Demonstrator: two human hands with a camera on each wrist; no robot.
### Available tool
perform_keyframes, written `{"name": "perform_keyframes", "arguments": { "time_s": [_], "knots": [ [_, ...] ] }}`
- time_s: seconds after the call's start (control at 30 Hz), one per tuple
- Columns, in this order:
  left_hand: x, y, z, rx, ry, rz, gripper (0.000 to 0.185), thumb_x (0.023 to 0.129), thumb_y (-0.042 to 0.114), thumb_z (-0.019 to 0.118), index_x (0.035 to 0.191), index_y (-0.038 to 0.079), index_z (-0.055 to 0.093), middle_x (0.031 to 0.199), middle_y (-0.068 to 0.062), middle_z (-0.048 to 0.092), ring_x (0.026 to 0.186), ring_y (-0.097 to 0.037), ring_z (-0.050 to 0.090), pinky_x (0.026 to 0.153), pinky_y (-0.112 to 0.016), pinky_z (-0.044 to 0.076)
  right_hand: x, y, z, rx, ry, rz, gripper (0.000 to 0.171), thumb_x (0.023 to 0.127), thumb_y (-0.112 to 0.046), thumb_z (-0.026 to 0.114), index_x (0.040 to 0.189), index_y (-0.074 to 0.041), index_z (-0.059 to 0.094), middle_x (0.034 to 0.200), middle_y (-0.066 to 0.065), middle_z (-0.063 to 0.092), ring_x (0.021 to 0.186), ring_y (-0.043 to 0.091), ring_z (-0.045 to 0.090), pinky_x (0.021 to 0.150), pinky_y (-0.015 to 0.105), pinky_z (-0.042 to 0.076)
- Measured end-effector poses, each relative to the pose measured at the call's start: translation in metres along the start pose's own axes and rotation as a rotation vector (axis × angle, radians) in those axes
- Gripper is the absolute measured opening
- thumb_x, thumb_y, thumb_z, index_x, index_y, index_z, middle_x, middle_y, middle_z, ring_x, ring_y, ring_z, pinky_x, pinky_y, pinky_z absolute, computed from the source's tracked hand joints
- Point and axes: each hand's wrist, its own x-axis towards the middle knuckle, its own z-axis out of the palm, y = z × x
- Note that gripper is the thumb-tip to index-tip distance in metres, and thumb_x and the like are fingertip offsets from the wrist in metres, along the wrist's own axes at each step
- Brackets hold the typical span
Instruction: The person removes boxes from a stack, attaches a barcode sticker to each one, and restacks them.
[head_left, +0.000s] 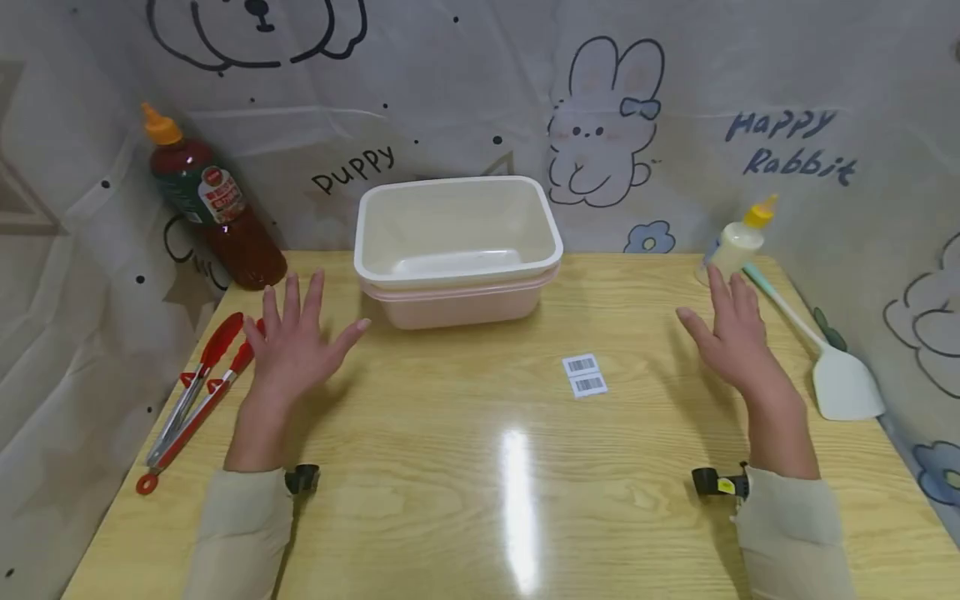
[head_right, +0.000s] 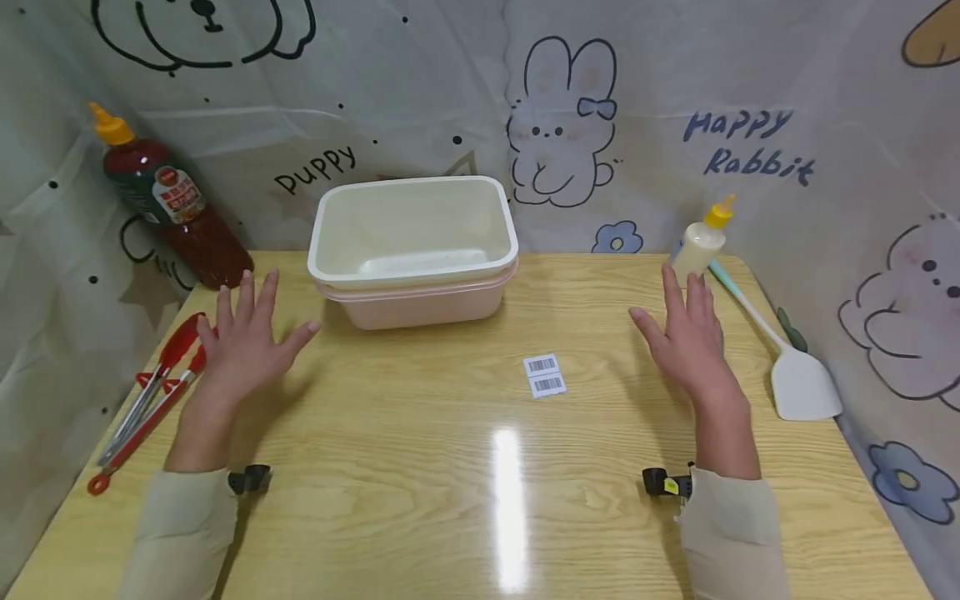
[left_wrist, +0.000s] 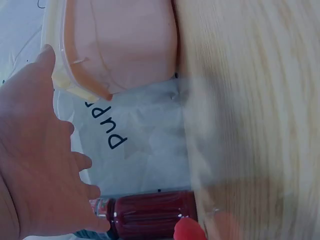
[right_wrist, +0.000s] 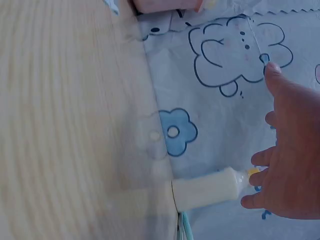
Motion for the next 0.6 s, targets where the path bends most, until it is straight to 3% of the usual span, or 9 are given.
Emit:
{"name": "perform_keyframes", "arguments": {
  "time_s": [0.2, 0.33, 0.5, 0.6],
  "knots": [
    [0.012, 0.004, -0.004, -0.070, -0.014, 0.016, 0.109, 0.086, 0.085, 0.043, 0.163, 0.029, -0.010, 0.170, -0.014, -0.016, 0.154, -0.047, -0.017, 0.112, -0.080, -0.009, 0.029, -0.023, 0.000, 0.196, -0.080, -0.049, 0.072, 0.110, -0.044, 0.035, 0.164, -0.021, -0.005, 0.171, 0.018, -0.006, 0.156, 0.046, -0.006, 0.120, 0.072, 0.003],
    [0.026, 0.011, -0.007, -0.137, -0.026, 0.044, 0.110, 0.088, 0.080, 0.048, 0.163, 0.026, -0.011, 0.171, -0.017, -0.009, 0.155, -0.048, -0.011, 0.115, -0.079, -0.004, 0.055, -0.041, 0.002, 0.300, -0.122, -0.030, 0.069, 0.108, -0.053, 0.030, 0.165, -0.025, 0.003, 0.169, 0.020, 0.011, 0.154, 0.047, 0.014, 0.121, 0.069, 0.016],
    [0.046, 0.018, -0.003, -0.263, -0.065, 0.074, 0.112, 0.089, 0.072, 0.058, 0.163, 0.025, -0.012, 0.172, -0.015, -0.002, 0.157, -0.046, -0.003, 0.120, -0.073, 0.003, 0.091, -0.067, 0.013, 0.420, -0.175, -0.001, 0.070, 0.106, -0.058, 0.029, 0.164, -0.021, 0.017, 0.161, 0.024, 0.034, 0.145, 0.044, 0.039, 0.116, 0.062, 0.035],
    [0.056, 0.021, 0.003, -0.380, -0.082, 0.113, 0.110, 0.089, 0.065, 0.066, 0.163, 0.031, -0.007, 0.172, -0.010, 0.004, 0.158, -0.041, 0.004, 0.121, -0.072, 0.009, 0.108, -0.080, 0.021, 0.459, -0.214, 0.037, 0.070, 0.105, -0.060, 0.031, 0.163, -0.022, 0.022, 0.154, 0.020, 0.045, 0.137, 0.037, 0.049, 0.112, 0.055, 0.044]
  ]
}}
